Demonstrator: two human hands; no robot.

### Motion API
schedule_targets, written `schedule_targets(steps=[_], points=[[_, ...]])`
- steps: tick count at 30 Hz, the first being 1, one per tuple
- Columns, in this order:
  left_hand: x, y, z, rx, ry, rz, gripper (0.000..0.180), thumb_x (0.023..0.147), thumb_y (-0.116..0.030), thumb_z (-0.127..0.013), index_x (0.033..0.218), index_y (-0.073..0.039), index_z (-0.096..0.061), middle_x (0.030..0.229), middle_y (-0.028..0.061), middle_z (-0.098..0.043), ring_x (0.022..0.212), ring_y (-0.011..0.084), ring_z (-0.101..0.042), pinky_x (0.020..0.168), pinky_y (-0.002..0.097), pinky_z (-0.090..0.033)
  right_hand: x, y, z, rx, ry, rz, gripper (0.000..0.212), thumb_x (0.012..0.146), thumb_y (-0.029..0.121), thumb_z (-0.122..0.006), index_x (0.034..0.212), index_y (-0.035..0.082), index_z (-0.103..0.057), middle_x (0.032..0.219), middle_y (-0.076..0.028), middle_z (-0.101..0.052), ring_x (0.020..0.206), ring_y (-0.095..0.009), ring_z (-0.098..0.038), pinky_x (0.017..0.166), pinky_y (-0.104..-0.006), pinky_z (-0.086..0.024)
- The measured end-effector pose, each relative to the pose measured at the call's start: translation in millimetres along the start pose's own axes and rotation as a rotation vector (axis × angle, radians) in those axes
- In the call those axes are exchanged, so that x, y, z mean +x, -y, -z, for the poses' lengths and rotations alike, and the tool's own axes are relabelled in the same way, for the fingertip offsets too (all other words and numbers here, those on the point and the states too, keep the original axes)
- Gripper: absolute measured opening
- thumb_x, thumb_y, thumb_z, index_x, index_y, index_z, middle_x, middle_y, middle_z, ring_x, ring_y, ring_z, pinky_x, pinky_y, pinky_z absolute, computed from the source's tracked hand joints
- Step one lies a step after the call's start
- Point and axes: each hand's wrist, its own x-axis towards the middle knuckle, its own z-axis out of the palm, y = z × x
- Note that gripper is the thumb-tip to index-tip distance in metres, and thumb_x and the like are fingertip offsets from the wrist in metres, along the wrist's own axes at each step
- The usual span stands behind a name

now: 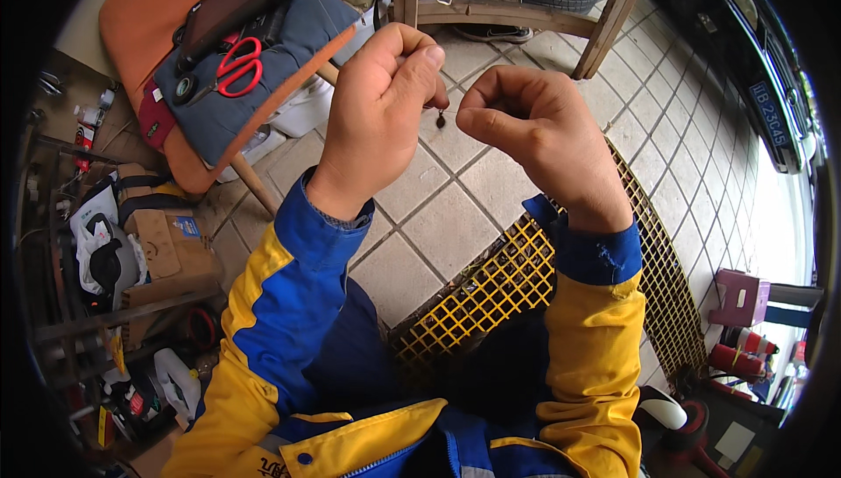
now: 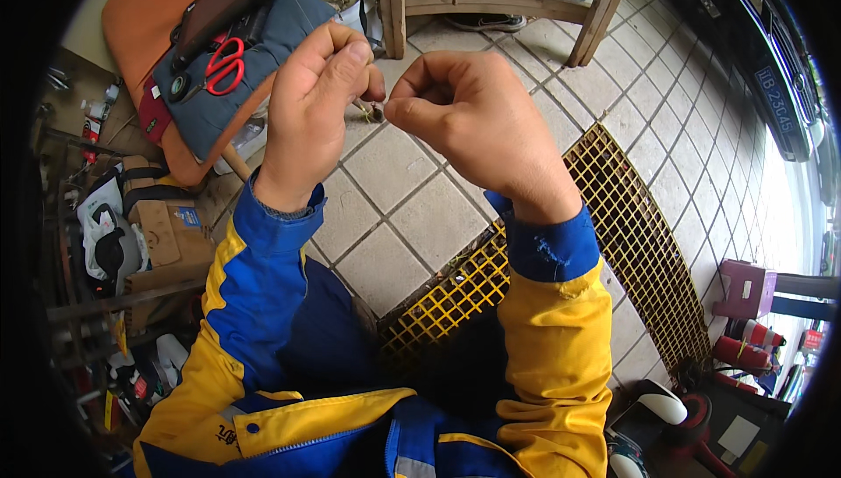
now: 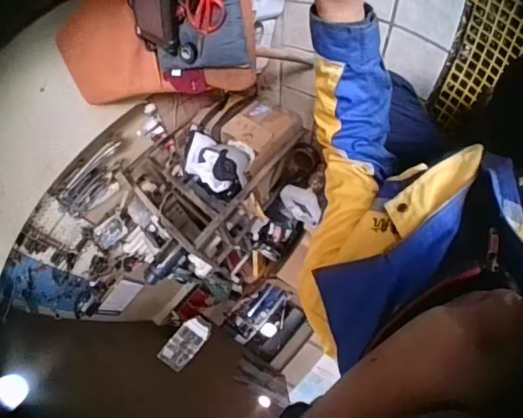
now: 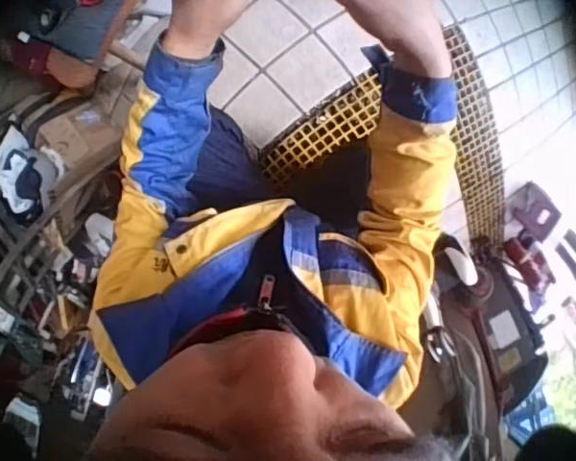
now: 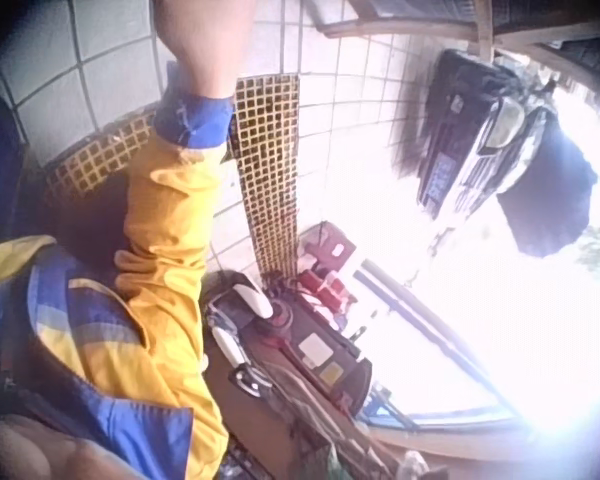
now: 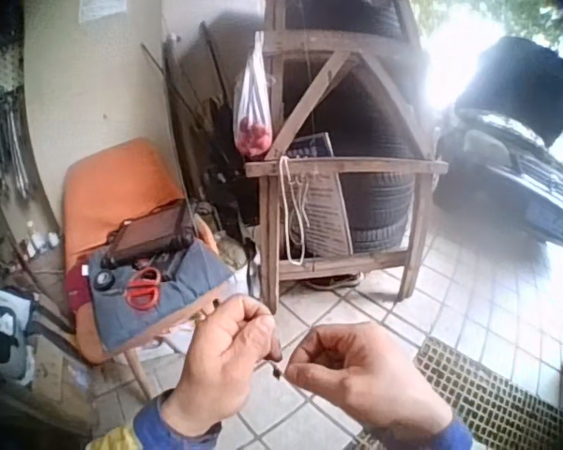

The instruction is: The person sits on the floor and uses red scissors to cut a small piece from a plastic bag. They then manipulate a small metal component with both hands, repeatedly adjusting and inspecting it.

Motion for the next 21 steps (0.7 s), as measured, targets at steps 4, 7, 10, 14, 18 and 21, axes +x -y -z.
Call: schedule_targets(steps=[4,7,10,14,18,21], points=[[-3.2,10.5,7.2,-0.073,0.016,0.046,0.021,0.109,-0.019,-0.058,0.103,0.001,-0.06,0.079,0.0021,-0.063,0.072,0.0083,-0.06,0.071,0.0249,-0.052,-6.8,-12.5,-1.8,-0.022,-0.037,-0.013,0.011,0.097,0.01,-0.071,0.097,-0.001,-0.072,0.089,-0.002,-0.071,0.084,-0.009,-0.064,0.08,-0.0249,-0.053],[-3.8,15.4,9.0,-0.076,-0.01,0.07,0.022,0.11,-0.021,-0.057,0.103,0.0,-0.06,0.074,-0.0001,-0.06,0.07,0.0078,-0.059,0.067,0.0237,-0.049,-9.4,-14.9,-2.1,-0.092,-0.066,-0.059,0.011,0.096,0.01,-0.071,0.097,-0.001,-0.072,0.089,-0.002,-0.071,0.083,-0.008,-0.063,0.078,-0.0244,-0.053],[-5.7,16.0,10.9,-0.097,-0.037,0.12,0.022,0.11,-0.021,-0.058,0.102,-0.001,-0.061,0.072,-0.0008,-0.059,0.068,0.0072,-0.057,0.064,0.0227,-0.047,-8.6,-15.7,-5.2,-0.102,-0.08,-0.051,0.014,0.095,0.013,-0.072,0.096,-0.002,-0.072,0.084,-0.002,-0.07,0.076,-0.009,-0.062,0.072,-0.0254,-0.052],[-5.4,14.4,10.0,-0.131,-0.057,0.188,0.02,0.109,-0.02,-0.059,0.102,-0.002,-0.062,0.074,-0.0007,-0.061,0.067,0.0063,-0.057,0.063,0.0219,-0.046,-6.0,-16.6,-7.9,-0.163,-0.114,-0.067,0.02,0.091,0.017,-0.074,0.096,-0.002,-0.075,0.078,-0.007,-0.072,0.069,-0.011,-0.063,0.066,-0.0289,-0.053],[-6.2,14.4,-1.4,-0.188,-0.027,0.129,0.018,0.109,-0.018,-0.059,0.102,-0.002,-0.063,0.087,0.0013,-0.068,0.081,0.0072,-0.06,0.078,0.0242,-0.05,-4.8,-17.5,-9.7,-0.138,-0.117,-0.032,0.017,0.09,0.014,-0.074,0.095,-0.002,-0.074,0.077,-0.007,-0.073,0.069,-0.01,-0.064,0.065,-0.0287,-0.053],[-8.7,12.9,-7.2,-0.227,-0.009,0.109,0.021,0.109,-0.02,-0.061,0.107,0.0,-0.066,0.098,0.0017,-0.07,0.091,0.0061,-0.061,0.084,0.0233,-0.05,-5.5,-19.0,-11.8,-0.141,-0.139,-0.052,0.015,0.089,0.014,-0.075,0.094,-0.001,-0.074,0.075,-0.007,-0.072,0.065,-0.01,-0.062,0.062,-0.0292,-0.05]])
